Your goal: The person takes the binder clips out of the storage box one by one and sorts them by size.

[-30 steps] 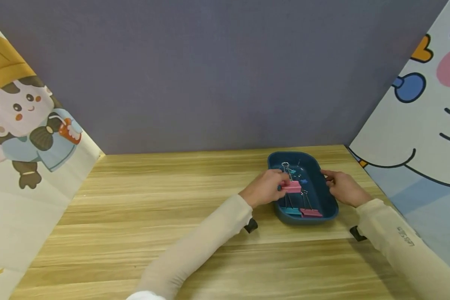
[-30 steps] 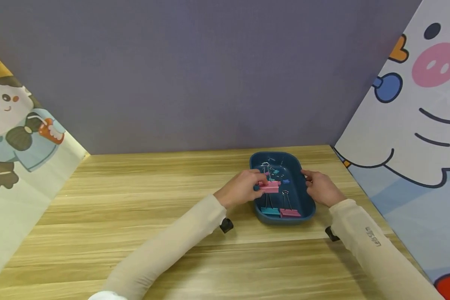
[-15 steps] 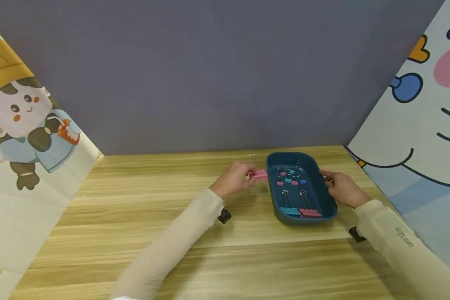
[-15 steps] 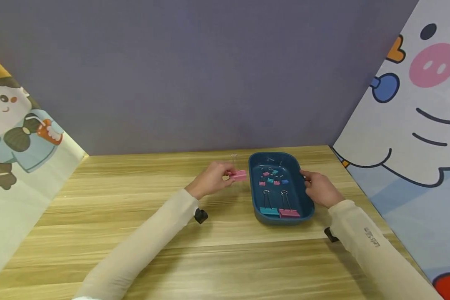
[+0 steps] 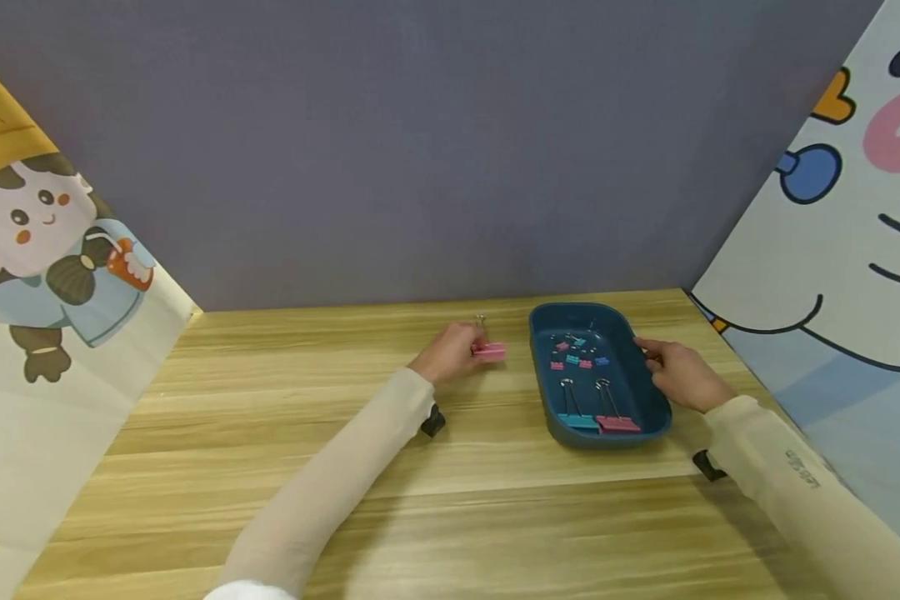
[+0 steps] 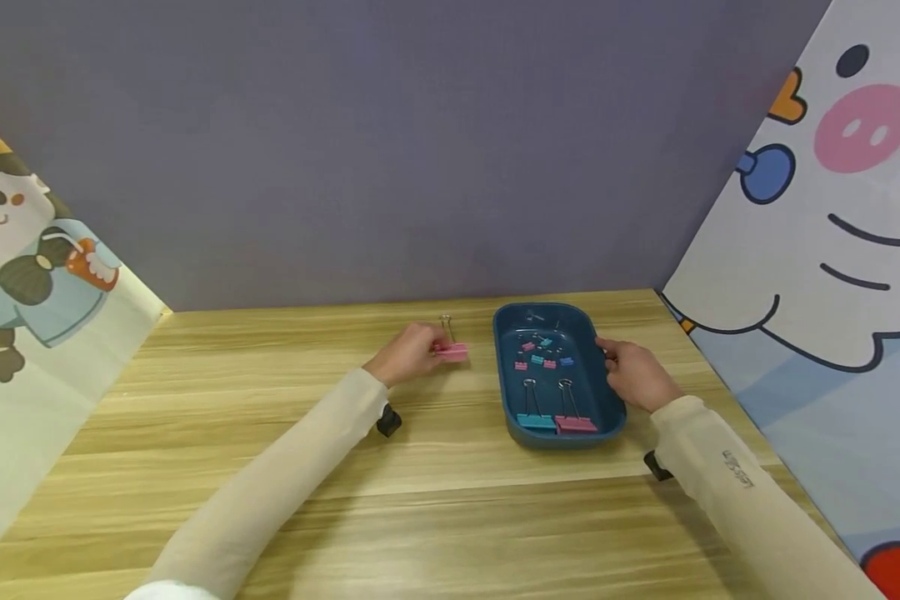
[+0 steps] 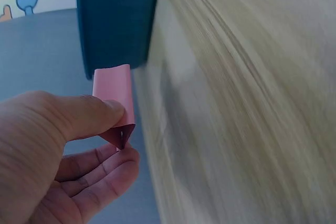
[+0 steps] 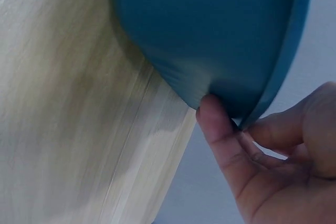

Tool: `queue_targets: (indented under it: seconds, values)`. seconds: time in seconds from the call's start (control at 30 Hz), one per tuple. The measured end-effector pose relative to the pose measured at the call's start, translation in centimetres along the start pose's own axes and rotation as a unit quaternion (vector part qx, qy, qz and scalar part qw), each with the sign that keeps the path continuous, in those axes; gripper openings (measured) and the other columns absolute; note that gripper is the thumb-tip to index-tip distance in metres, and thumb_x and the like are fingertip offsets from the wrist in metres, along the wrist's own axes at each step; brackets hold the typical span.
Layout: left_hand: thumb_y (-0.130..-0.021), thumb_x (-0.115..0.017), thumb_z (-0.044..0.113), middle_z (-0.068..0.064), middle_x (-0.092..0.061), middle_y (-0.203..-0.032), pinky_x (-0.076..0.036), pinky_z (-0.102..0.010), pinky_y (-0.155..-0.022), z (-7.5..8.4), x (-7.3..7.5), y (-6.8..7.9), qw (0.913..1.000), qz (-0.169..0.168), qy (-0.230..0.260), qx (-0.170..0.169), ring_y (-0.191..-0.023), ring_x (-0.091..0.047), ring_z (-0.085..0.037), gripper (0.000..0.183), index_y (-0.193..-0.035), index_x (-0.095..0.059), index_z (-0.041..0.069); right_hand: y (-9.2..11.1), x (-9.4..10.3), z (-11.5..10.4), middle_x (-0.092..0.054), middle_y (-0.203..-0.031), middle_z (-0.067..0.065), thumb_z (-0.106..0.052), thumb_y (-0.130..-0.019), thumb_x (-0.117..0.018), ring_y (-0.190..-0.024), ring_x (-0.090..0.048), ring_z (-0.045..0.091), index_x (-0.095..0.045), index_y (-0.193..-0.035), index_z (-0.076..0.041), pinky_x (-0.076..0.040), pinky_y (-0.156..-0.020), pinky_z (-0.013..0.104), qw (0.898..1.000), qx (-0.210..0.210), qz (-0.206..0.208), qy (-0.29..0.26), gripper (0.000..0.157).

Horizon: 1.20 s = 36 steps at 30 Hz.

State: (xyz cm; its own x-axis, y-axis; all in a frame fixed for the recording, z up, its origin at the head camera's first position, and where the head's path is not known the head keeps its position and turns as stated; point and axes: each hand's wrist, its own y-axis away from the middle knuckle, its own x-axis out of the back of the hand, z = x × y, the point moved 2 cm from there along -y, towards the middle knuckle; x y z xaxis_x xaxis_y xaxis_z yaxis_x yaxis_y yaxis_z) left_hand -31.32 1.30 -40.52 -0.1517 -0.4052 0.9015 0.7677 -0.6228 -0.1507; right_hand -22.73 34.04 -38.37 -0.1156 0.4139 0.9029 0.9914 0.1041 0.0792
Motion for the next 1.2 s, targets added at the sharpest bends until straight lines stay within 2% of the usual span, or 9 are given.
queue_targets:
  seconds: [0.17,0.37,0.5,0.6,0.73,1.0,1.2]
  values:
    - [-0.085,-0.072,0.013,-0.002,-0.067,-0.092,-0.049,-0.024,-0.072,-1.4,-0.6,-0.3,0.9996,-0.009,-0.008,0.027,-0.081,-0.060,-0.013,0.009,-0.093,-0.070,0.009,-0.4,-0.2,0.0,-0.044,-0.129,0.036,0.005,-0.091,-0.041,-0.101,-0.053,0.037,-0.035,-0.138,0.013,-0.043,-0.072,0.039,1.000,0.000,-0.004,-0.006,0.048]
    - [-0.084,-0.071,0.007,-0.003,-0.067,-0.091,-0.049,-0.024,-0.071,-2.1,-0.8,-0.4,0.9989,-0.022,-0.024,0.033,-0.080,-0.060,-0.013,0.010,-0.094,-0.071,0.009,-0.4,0.0,-0.1,-0.042,-0.131,0.037,0.006,-0.090,-0.041,-0.099,-0.051,0.036,-0.033,-0.139,0.012,-0.042,-0.070,0.037,1.000,-0.006,-0.010,-0.012,0.049]
    - [-0.084,-0.072,0.011,-0.002,-0.066,-0.088,-0.048,-0.024,-0.069,-2.3,-0.9,-0.6,0.9989,-0.019,-0.035,0.027,-0.076,-0.058,-0.013,0.003,-0.087,-0.071,0.009,-0.4,0.0,-0.2,-0.042,-0.131,0.036,0.006,-0.091,-0.040,-0.102,-0.052,0.037,-0.033,-0.139,0.012,-0.042,-0.072,0.038,1.000,-0.008,-0.011,-0.016,0.049]
    - [-0.084,-0.073,0.012,-0.003,-0.066,-0.088,-0.048,-0.025,-0.070,-2.4,-1.1,-0.6,0.9989,-0.017,-0.036,0.023,-0.077,-0.058,-0.013,0.004,-0.086,-0.070,0.009,-0.4,-0.1,-0.2,-0.040,-0.133,0.036,0.006,-0.091,-0.040,-0.111,-0.049,0.042,-0.032,-0.139,0.012,-0.046,-0.079,0.045,1.000,-0.011,-0.012,-0.020,0.049]
    - [-0.083,-0.073,0.010,-0.003,-0.067,-0.088,-0.048,-0.025,-0.070,-2.6,-1.3,-0.6,0.9991,-0.013,-0.033,0.023,-0.077,-0.058,-0.013,0.008,-0.090,-0.070,0.008,-0.4,-0.2,-0.1,-0.038,-0.135,0.035,0.006,-0.091,-0.040,-0.117,-0.045,0.046,-0.032,-0.139,0.013,-0.043,-0.088,0.054,1.000,-0.012,-0.014,-0.022,0.049]
    - [-0.083,-0.073,0.011,-0.004,-0.067,-0.091,-0.048,-0.024,-0.072,-2.7,-1.3,-0.5,0.9994,-0.014,-0.023,0.023,-0.078,-0.059,-0.014,0.012,-0.095,-0.071,0.008,-0.4,-0.1,0.0,-0.038,-0.134,0.036,0.005,-0.092,-0.042,-0.119,-0.042,0.048,-0.033,-0.138,0.013,-0.040,-0.090,0.057,1.000,-0.014,-0.016,-0.019,0.047]
    - [-0.082,-0.075,0.013,-0.001,-0.064,-0.083,-0.047,-0.025,-0.068,-2.6,-1.2,-0.3,0.9995,-0.011,-0.019,0.021,-0.072,-0.056,-0.013,0.014,-0.093,-0.068,0.008,-0.3,-0.2,-0.1,-0.039,-0.133,0.037,0.005,-0.093,-0.041,-0.115,-0.047,0.046,-0.034,-0.138,0.013,-0.046,-0.083,0.051,1.000,-0.012,-0.014,-0.018,0.046]
